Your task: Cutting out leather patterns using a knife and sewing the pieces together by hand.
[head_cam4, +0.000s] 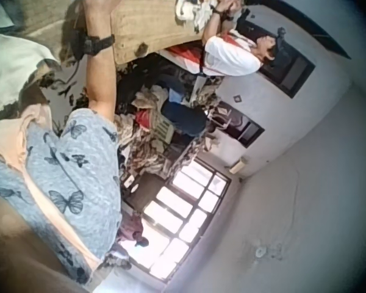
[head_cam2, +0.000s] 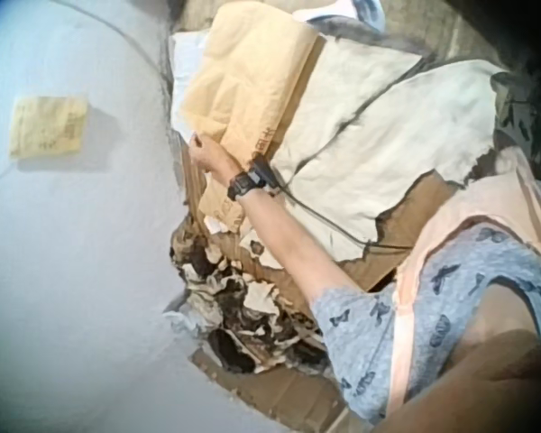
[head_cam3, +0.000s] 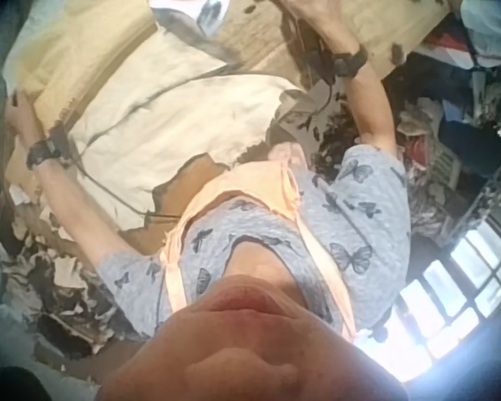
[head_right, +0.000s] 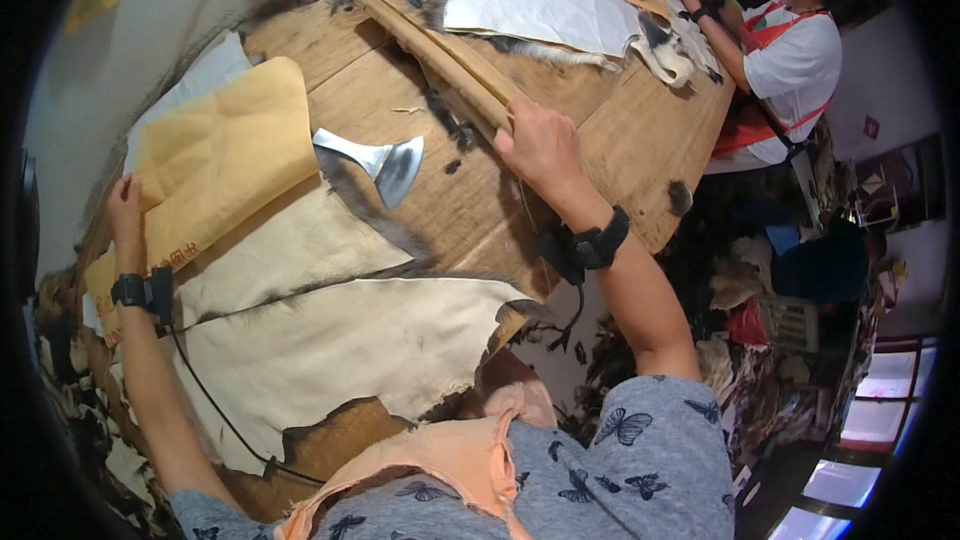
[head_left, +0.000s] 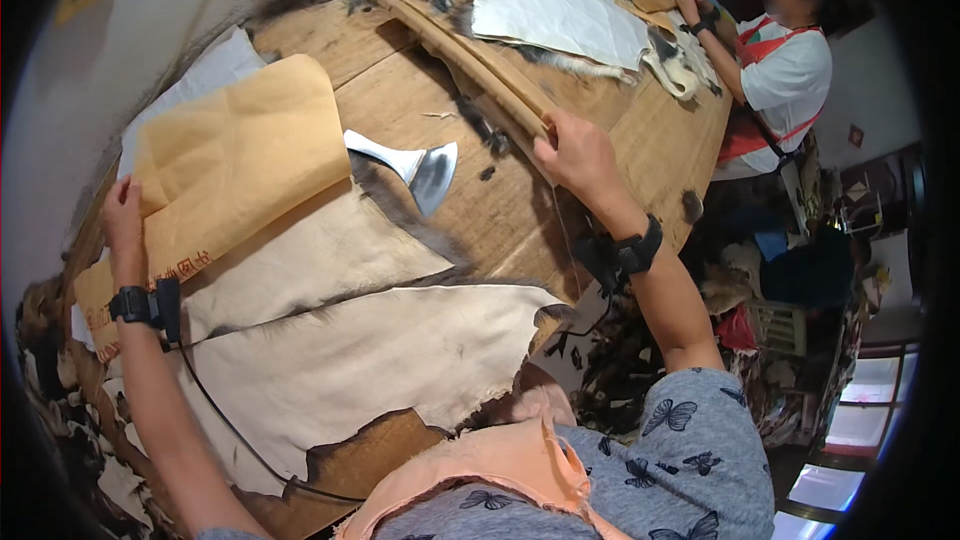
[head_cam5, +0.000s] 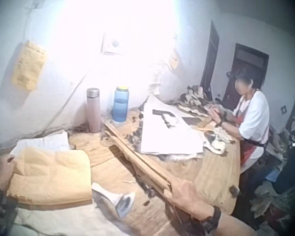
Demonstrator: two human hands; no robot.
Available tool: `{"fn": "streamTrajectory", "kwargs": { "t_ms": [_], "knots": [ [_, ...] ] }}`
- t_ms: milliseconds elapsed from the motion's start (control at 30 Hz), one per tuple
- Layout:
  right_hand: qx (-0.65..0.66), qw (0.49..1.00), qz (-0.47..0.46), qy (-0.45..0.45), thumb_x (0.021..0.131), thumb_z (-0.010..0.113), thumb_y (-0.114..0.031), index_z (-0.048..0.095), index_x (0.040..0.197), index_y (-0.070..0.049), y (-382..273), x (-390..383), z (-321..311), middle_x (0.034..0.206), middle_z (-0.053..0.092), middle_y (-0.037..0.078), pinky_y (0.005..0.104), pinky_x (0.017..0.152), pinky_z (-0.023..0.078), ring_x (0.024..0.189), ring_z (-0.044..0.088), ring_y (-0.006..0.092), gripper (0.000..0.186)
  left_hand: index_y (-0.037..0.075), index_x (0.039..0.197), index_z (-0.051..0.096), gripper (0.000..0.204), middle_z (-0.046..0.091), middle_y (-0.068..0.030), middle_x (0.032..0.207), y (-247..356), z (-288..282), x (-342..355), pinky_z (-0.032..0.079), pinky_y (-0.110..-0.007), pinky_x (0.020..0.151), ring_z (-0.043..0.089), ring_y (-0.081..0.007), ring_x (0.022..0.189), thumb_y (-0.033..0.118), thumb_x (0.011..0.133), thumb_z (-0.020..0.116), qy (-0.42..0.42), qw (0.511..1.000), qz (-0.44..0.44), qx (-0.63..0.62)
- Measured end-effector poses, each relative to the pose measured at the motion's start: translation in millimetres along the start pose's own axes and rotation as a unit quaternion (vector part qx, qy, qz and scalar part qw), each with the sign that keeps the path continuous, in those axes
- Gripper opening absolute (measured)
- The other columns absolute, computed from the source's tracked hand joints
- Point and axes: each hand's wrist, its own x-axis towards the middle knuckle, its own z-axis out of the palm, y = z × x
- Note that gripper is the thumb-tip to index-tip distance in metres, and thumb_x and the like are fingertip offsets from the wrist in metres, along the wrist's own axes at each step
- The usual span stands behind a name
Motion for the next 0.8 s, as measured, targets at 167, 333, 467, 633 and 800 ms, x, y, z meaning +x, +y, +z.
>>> {"fn": "streamTrajectory", "kwargs": {
  "t_ms": [167, 333, 467, 633, 800],
  "knots": [
    [-0.061, 0.984, -0.098, 0.132, 0.073, 0.057, -0.012, 0.059, 0.080, -0.009, 15.2, -0.2, -4.1, 0.088, 0.056, 0.009, 0.0375, 0.074, 0.045, 0.085, 0.054, 0.0290, 0.008, 0.000, 0.108, 0.060, 0.028, 0.063, -0.0066, 0.097, 19.1, -34.5, -16.1, 0.043, -0.025, 0.081, 0.056, -0.0118, 0.089, 0.020, 0.089, 0.057, 0.057, 0.990, 0.039, -0.126],
    [-0.114, 0.951, -0.209, 0.199, 0.071, 0.058, -0.010, 0.060, 0.074, -0.008, 26.6, 3.1, 0.0, 0.082, 0.053, 0.006, 0.0354, 0.072, 0.045, 0.085, 0.051, 0.0251, 0.004, -0.001, 0.109, 0.059, 0.027, 0.061, -0.0041, 0.100, 36.4, -82.8, -55.2, 0.041, -0.023, 0.085, 0.055, -0.0101, 0.094, 0.018, 0.090, 0.057, 0.081, 0.978, 0.042, -0.190],
    [-0.124, 0.936, -0.269, 0.191, 0.070, 0.059, -0.012, 0.060, 0.073, -0.009, 26.0, 0.5, 0.3, 0.083, 0.052, 0.005, 0.0349, 0.072, 0.044, 0.085, 0.049, 0.0242, 0.004, -0.002, 0.109, 0.059, 0.027, 0.061, -0.0039, 0.101, 49.4, -110.5, -94.3, 0.041, -0.023, 0.087, 0.054, -0.0094, 0.095, 0.017, 0.090, 0.057, 0.069, 0.981, 0.064, -0.172],
    [-0.194, 0.904, -0.325, 0.198, 0.071, 0.059, -0.017, 0.060, 0.077, -0.012, 21.6, 2.9, 8.5, 0.088, 0.054, 0.004, 0.0343, 0.070, 0.040, 0.089, 0.050, 0.0208, 0.008, -0.001, 0.107, 0.060, 0.025, 0.061, -0.0034, 0.101, 62.4, -140.7, -150.3, 0.041, -0.023, 0.086, 0.054, -0.0094, 0.096, 0.017, 0.090, 0.058, 0.103, 0.983, 0.057, -0.144],
    [-0.275, 0.870, -0.360, 0.192, 0.072, 0.056, -0.019, 0.060, 0.078, -0.013, 18.8, 7.1, 17.7, 0.091, 0.055, 0.003, 0.0336, 0.071, 0.040, 0.090, 0.050, 0.0197, 0.009, 0.000, 0.103, 0.062, 0.023, 0.061, -0.0026, 0.099, 64.1, -150.5, -204.3, 0.040, -0.024, 0.085, 0.054, -0.0096, 0.093, 0.017, 0.088, 0.060, 0.099, 0.973, 0.057, -0.202]
  ]
}}
